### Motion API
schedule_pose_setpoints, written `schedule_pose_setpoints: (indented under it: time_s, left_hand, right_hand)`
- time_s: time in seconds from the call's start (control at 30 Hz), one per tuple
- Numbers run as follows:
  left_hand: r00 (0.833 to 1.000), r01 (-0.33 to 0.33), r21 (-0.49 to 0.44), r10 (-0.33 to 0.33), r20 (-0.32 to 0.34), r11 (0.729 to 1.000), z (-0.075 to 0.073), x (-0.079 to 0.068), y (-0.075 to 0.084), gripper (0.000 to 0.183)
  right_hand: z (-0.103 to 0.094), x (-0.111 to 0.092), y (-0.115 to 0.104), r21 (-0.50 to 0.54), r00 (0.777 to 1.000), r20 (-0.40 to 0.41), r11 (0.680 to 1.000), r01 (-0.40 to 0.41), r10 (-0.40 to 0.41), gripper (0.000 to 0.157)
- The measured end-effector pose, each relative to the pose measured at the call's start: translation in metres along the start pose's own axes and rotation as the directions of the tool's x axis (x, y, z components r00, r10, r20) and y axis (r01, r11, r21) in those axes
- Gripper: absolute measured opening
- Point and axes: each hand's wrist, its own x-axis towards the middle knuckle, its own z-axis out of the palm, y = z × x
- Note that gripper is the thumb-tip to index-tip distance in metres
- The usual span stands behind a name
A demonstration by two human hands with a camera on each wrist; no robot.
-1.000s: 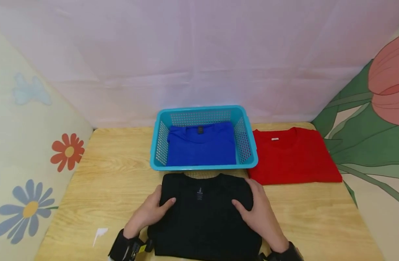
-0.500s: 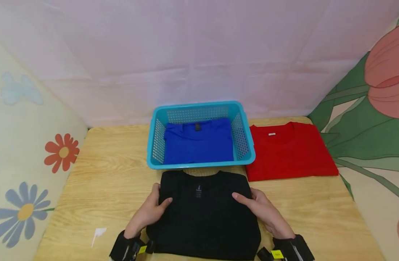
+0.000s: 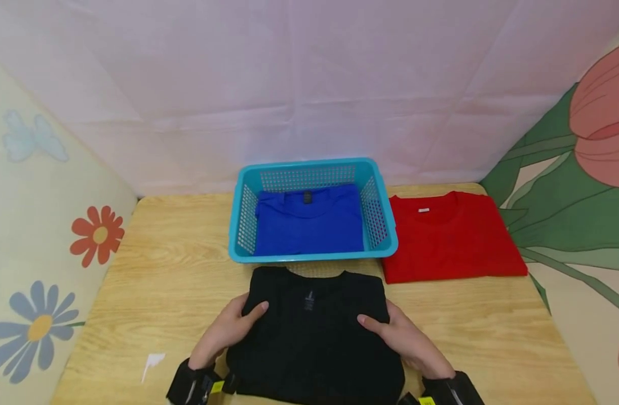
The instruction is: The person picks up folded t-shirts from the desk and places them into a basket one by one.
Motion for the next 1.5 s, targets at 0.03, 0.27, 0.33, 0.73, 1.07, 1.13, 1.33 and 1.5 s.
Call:
schedule_pose_setpoints:
  time_s: [0.03,0.27,0.33,0.73,1.07,1.13,1.33,1.5]
  left_hand:
    - [1.000,-0.011,-0.008,0.011,-0.001,1.000,0.000,0.000,-0.001,0.044]
    - [0.998,-0.063,-0.045,0.062,-0.027,0.997,-0.003,-0.002,-0.001,0.048]
    - [0.997,-0.077,-0.047,0.076,-0.029,0.996,-0.004,-0.002,0.000,0.048]
    - [0.997,-0.075,-0.082,0.077,0.022,0.994,-0.019,-0.020,0.014,0.058]
    - [0.976,-0.060,-0.331,0.125,0.180,0.942,-0.050,-0.032,0.036,0.062]
    - [0.968,-0.067,-0.360,0.148,0.203,0.931,-0.055,-0.030,0.039,0.061]
    - [0.962,-0.133,-0.360,0.207,0.177,0.923,-0.066,-0.018,0.053,0.060]
    - [0.967,-0.113,-0.362,0.187,0.176,0.925,-0.073,-0.010,0.062,0.060]
  right_hand:
    - [0.001,0.001,0.001,-0.028,1.000,0.005,1.000,0.014,-0.014,0.082]
    - [0.000,0.001,0.001,-0.085,0.999,-0.030,0.996,0.032,-0.034,0.070]
    - [-0.004,-0.003,-0.001,-0.079,0.999,-0.011,0.996,0.035,-0.036,0.073]
    - [-0.029,-0.022,-0.020,-0.021,0.978,0.182,0.993,0.112,-0.107,0.078]
    - [-0.050,-0.032,-0.057,0.102,0.941,0.329,0.994,0.043,-0.074,0.073]
    - [-0.052,-0.032,-0.065,0.092,0.945,0.318,0.995,0.048,-0.075,0.075]
    - [-0.058,-0.029,-0.082,0.110,0.948,0.291,0.989,0.097,-0.125,0.076]
    - [-0.058,-0.022,-0.090,0.187,0.937,0.305,0.975,0.116,-0.170,0.074]
